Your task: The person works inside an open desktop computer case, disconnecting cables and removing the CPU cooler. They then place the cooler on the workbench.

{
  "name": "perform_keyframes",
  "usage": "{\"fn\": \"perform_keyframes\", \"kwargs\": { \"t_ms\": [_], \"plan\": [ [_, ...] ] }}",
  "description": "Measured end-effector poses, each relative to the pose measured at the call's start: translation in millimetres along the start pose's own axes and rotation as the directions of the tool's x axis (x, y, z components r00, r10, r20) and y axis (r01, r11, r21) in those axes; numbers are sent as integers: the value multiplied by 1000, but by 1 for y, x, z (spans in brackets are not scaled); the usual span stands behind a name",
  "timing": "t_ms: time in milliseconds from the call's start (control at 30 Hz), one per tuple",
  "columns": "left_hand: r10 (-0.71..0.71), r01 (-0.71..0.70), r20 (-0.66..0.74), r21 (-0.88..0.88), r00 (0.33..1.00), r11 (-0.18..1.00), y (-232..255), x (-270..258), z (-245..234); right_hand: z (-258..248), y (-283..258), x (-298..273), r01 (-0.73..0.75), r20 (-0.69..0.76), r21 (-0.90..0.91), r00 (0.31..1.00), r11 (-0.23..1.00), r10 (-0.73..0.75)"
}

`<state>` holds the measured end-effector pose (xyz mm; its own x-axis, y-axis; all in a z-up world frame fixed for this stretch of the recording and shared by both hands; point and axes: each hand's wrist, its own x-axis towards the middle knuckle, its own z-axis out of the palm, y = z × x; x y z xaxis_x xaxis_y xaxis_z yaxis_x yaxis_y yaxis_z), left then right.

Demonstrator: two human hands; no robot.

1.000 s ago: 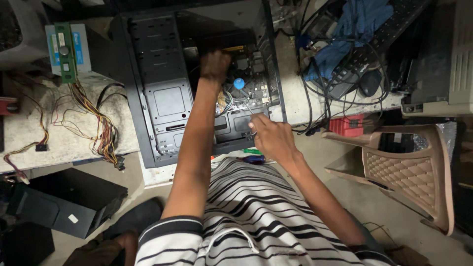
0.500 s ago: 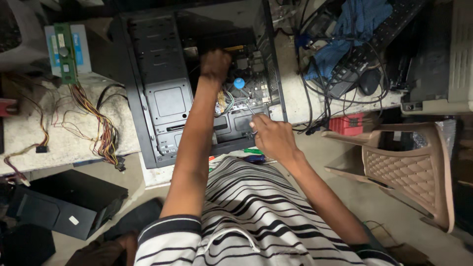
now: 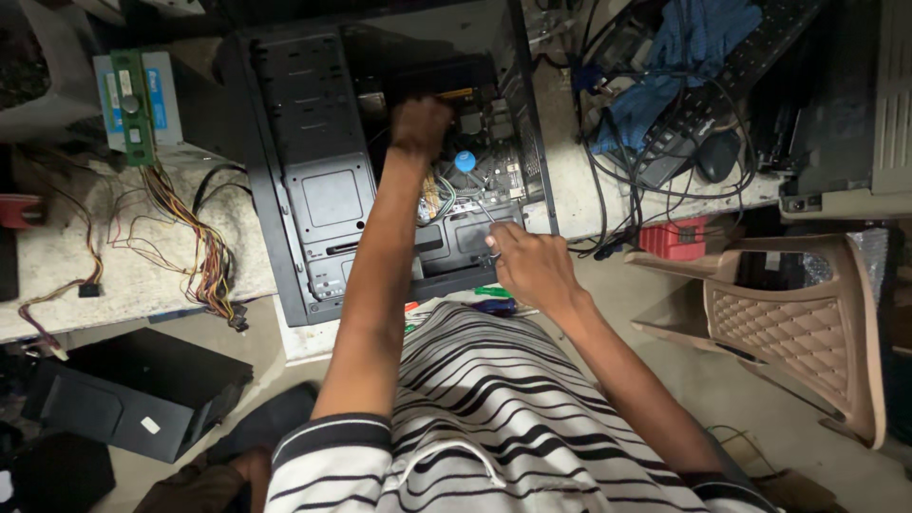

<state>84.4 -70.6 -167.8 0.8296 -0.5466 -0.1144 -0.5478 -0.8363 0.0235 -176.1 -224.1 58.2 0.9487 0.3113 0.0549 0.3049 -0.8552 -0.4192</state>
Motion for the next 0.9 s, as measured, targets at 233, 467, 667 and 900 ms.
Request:
{"fn": "perform_keyframes", "kwargs": {
  "t_ms": [233, 467, 667, 900],
  "plan": [
    [-40, 25, -222, -66, 974, 997, -8, -3, -33, -4, -1, 3, 5, -1, 19, 1000, 1000, -5],
    [-50, -233, -548, -434, 835, 870, -10, -34, -92, -4, -2, 3, 38, -11, -30, 999, 999, -38],
    [-205, -330, -300, -935, 932, -128, 15, -66, -131, -2, -4, 1, 41, -35, -2, 999, 999, -41],
    [-138, -291, -263, -736, 955, -611, 27, -118, -145, -2, -12, -1, 64, -128, 20, 990, 998, -61]
  ]
}}
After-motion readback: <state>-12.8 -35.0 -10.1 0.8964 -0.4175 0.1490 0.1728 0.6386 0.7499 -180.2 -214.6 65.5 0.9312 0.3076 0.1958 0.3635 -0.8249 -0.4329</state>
